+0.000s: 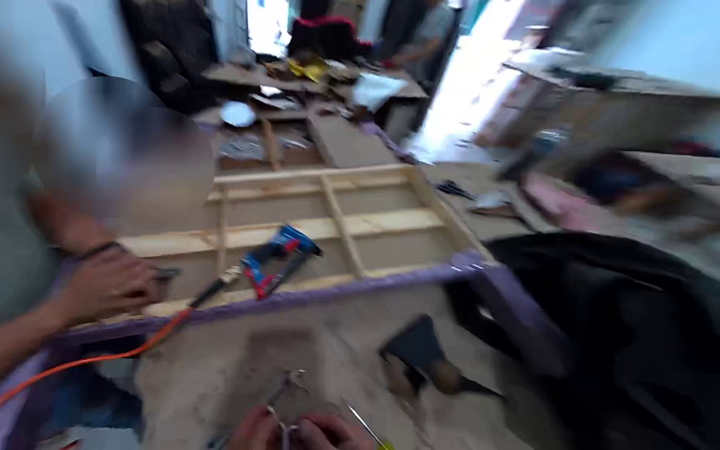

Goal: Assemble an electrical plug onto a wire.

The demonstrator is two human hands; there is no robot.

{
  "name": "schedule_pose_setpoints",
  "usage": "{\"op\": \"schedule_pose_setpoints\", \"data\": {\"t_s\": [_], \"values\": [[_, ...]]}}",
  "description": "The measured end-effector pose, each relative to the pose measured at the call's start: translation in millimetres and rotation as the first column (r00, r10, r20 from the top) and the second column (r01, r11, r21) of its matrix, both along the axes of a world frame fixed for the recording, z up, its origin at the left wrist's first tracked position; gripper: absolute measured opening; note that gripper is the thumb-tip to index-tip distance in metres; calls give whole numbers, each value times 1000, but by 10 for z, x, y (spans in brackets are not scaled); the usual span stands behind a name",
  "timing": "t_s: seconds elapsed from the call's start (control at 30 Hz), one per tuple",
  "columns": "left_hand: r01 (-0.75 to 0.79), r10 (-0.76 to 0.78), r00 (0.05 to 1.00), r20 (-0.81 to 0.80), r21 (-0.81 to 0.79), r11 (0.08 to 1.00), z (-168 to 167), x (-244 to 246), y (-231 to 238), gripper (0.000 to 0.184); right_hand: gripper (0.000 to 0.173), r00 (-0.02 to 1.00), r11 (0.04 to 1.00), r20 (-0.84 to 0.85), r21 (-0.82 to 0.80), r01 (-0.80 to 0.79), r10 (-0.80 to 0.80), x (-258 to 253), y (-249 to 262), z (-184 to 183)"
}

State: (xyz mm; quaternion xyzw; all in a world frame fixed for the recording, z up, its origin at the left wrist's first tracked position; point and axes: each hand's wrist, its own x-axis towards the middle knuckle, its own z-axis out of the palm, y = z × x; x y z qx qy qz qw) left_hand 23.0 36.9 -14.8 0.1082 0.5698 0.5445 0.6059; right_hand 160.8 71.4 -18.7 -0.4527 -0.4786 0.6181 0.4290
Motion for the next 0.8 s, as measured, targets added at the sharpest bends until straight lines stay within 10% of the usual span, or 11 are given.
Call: {"op": "schedule_pose_setpoints", "data": {"t_s": [0.4,0.57,0.67,0.8], "values": [[-50,69,990,122,-154,987,84,-14,115,24,8,986,984,85,120,132,-143,-49,-146,-97],[19,-23,976,-218,-19,1000,-1,13,47,44,9,991,997,131,-69,-20,29,69,139,-122],[105,54,631,-774,154,982,-73,57,-54,76,8,995,988,80,-150,-40,52,63,225,-66],[362,157,106,-982,185,914,-66,10,-29,36,7,995,985,43,-151,-82,89,61,258,-33]]}}
